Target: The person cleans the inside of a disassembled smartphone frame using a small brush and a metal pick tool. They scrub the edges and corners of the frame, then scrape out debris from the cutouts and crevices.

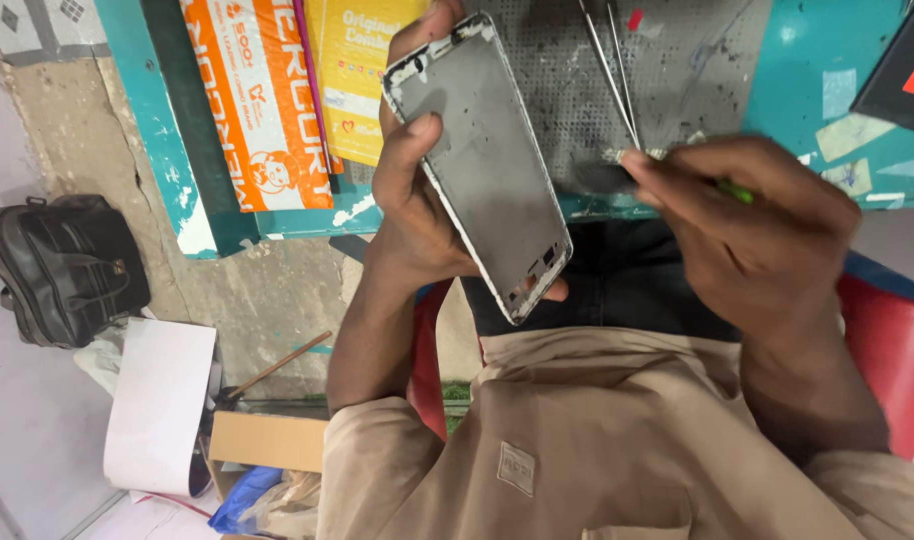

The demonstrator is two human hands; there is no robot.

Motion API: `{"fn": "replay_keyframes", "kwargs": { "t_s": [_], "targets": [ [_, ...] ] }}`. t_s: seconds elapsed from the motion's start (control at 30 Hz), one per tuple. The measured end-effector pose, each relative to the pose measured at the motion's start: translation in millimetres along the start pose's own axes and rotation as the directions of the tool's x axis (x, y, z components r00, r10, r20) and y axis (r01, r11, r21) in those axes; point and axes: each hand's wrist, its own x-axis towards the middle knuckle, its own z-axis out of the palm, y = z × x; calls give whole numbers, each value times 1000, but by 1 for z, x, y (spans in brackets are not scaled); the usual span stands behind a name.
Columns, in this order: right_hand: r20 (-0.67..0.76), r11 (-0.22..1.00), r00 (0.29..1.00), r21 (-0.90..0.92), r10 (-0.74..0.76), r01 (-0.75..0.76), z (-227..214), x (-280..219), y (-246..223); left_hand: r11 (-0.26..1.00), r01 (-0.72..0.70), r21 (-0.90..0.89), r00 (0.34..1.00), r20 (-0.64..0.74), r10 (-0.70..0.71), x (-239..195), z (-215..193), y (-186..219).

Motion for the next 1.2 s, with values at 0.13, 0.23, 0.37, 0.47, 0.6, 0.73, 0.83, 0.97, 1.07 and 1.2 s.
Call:
{"fn": "replay_keyframes", "kwargs": {
  "t_s": [0.13,0.23,0.37,0.47,0.6,0.73,0.83,0.97,1.07,1.2],
  "targets": [
    [32,999,999,14,-40,40,16,3,5,1000,19,12,1000,-20,-19,-5,0,-1],
    [73,999,997,46,5,-8,18,-12,3,999,18,30,998,-64,-17,-7,-5,-4],
    [182,997,981,35,59,-67,3,-27,-1,999,38,27,999,28,-39,-12,-8,-8],
    [164,995,982,7,99,-101,-12,-26,-4,997,80,17,995,52,-81,-16,-4,-11],
    [67,998,997,-48,38,-35,-5,-3,4,998,67,-10,997,44,-66,-11,0,-11],
    [109,1000,994,-11,-23,25,11,8,8,1000,18,25,1000,-14,-17,-8,0,-9],
    [186,997,982,-59,-40,52,7,0,4,998,35,58,998,-63,-32,-7,-7,-7],
    [222,998,974,-56,42,-31,-10,-6,0,998,66,10,998,8,-66,-4,-6,-10],
    [96,995,995,-97,36,-27,-9,-7,3,999,39,30,999,31,-40,-6,-1,-11],
    [25,997,999,-61,-36,38,14,10,16,1000,24,-4,1000,9,-24,-3,7,-8]
  ]
}}
